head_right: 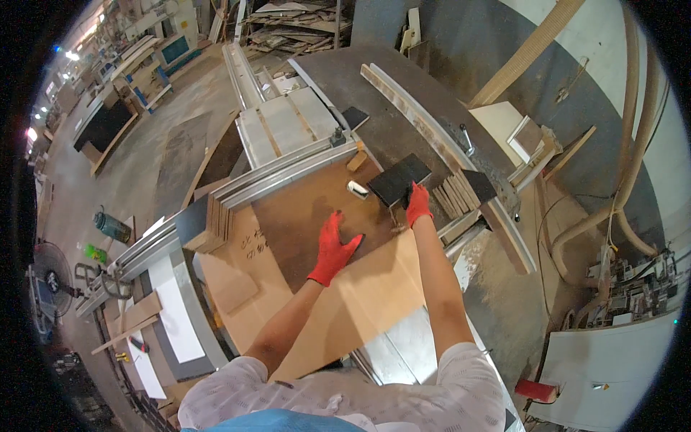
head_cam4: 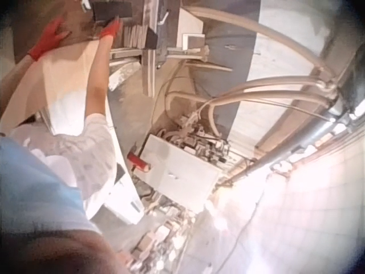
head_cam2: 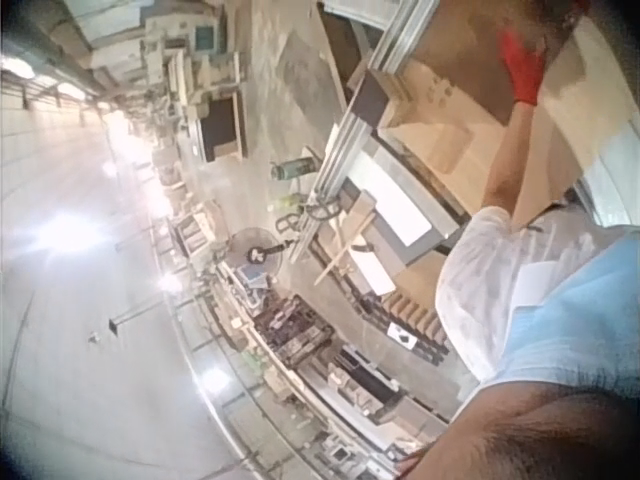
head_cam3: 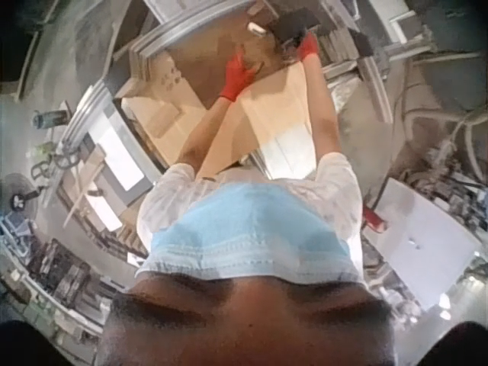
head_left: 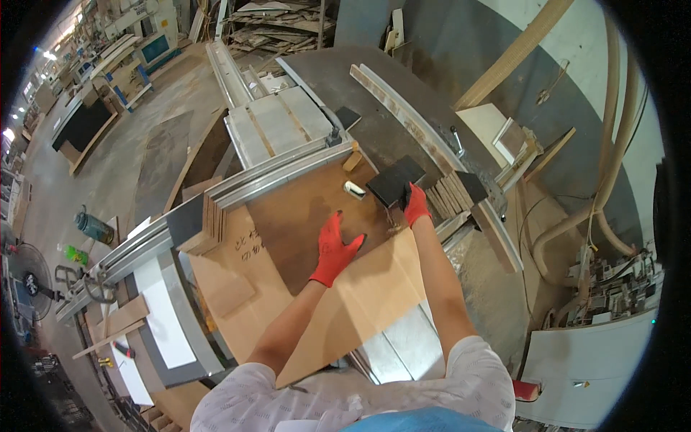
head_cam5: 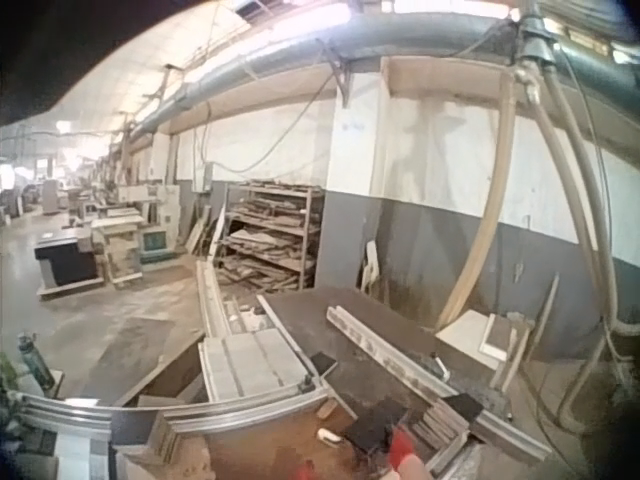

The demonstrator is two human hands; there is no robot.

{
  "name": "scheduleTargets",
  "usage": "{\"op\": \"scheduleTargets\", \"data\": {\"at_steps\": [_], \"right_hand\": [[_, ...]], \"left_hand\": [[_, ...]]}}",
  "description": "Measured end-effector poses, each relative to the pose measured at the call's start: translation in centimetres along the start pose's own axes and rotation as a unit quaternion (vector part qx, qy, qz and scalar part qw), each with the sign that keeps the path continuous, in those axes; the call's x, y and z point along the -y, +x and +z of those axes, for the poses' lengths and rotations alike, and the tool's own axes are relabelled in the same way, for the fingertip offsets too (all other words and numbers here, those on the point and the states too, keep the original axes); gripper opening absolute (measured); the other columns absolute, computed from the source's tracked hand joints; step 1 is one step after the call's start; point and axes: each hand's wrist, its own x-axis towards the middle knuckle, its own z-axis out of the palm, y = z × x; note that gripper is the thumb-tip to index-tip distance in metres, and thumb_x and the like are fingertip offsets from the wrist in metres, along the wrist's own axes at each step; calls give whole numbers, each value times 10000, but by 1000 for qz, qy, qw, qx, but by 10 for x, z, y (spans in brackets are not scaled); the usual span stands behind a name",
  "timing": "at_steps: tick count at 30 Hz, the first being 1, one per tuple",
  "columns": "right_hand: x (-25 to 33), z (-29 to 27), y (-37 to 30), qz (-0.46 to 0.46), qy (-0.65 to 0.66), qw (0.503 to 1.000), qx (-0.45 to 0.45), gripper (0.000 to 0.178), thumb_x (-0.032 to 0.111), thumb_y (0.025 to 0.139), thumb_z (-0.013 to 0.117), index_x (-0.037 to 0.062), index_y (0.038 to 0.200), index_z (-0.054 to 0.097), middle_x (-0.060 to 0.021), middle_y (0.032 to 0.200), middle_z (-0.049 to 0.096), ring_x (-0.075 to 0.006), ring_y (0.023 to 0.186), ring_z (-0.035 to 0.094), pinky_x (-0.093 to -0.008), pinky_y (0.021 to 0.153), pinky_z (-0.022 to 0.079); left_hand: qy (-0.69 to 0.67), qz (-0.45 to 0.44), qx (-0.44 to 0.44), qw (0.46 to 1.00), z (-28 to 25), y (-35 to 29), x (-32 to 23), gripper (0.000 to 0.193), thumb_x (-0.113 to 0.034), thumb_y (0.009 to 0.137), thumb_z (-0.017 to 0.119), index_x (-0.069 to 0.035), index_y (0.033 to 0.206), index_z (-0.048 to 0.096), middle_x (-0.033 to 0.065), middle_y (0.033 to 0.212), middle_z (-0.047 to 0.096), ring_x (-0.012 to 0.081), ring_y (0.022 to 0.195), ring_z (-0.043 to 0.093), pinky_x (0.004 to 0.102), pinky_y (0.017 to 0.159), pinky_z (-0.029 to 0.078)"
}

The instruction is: The person uses a table saw to cut small rectangular pieces of dark wood. They repeatedly place a piece against the fence, push it through the blade, and then stack the cut pieces on a nearby surface. The person also uses a yellow air blower to clear sawdust from the work area.

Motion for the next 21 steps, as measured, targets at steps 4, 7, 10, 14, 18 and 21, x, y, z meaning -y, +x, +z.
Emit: {"op": "scheduleTargets", "data": {"at_steps": [4, 7, 10, 14, 18, 21], "right_hand": [[-9, 57, 70, -98, -322, 941, 27, 374, 394, 989, 694, 31, 1044, 760, -162, 1049, 726, -333, 1035, 676, -443, 901, 545], [-13, 64, 98, -131, -616, 774, 68, 492, 465, 981, 680, -14, 1056, 765, -266, 1140, 732, -429, 1164, 674, -482, 975, 539], [-12, 83, 98, -103, -635, 757, 116, 530, 497, 985, 661, -21, 1033, 763, -272, 1108, 735, -432, 1141, 678, -488, 956, 536], [-1, 64, 103, -159, -658, 710, 192, 543, 504, 980, 671, -28, 1042, 754, -261, 1150, 728, -423, 1146, 673, -488, 957, 521], [1, 26, 114, -39, -547, 833, 72, 527, 503, 938, 755, -8, 1067, 757, -212, 1135, 742, -362, 1140, 682, -449, 955, 507], [-7, 65, 97, -24, -487, 869, 85, 541, 507, 892, 817, 26, 1130, 752, -183, 1174, 743, -330, 1158, 678, -441, 960, 508]], "left_hand": [[67, -43, -23, 997, 42, 67, 25, 1049, -476, 730, 899, -60, 1557, 408, 243, 1535, 474, 442, 1420, 430, 606, 1189, 297], [121, -75, 18, 990, 68, 103, 30, 1151, -555, 673, 903, -49, 1569, 387, 270, 1561, 429, 461, 1456, 361, 622, 1214, 214], [186, -85, -7, 979, 85, 133, 47, 1126, -546, 675, 891, -73, 1563, 386, 251, 1462, 469, 456, 1416, 374, 694, 1197, 157], [207, -95, 16, 974, 90, 149, 59, 993, -538, 683, 881, -91, 1473, 477, 172, 1328, 541, 372, 1353, 448, 728, 1196, 124], [192, -79, 26, 978, 99, 144, 42, 968, -570, 697, 872, -94, 1448, 490, 154, 1297, 557, 355, 1332, 467, 750, 1190, 115], [231, -103, 25, 967, 90, 146, 54, 982, -592, 705, 866, -96, 1460, 482, 161, 1338, 544, 354, 1356, 446, 750, 1188, 125]]}}
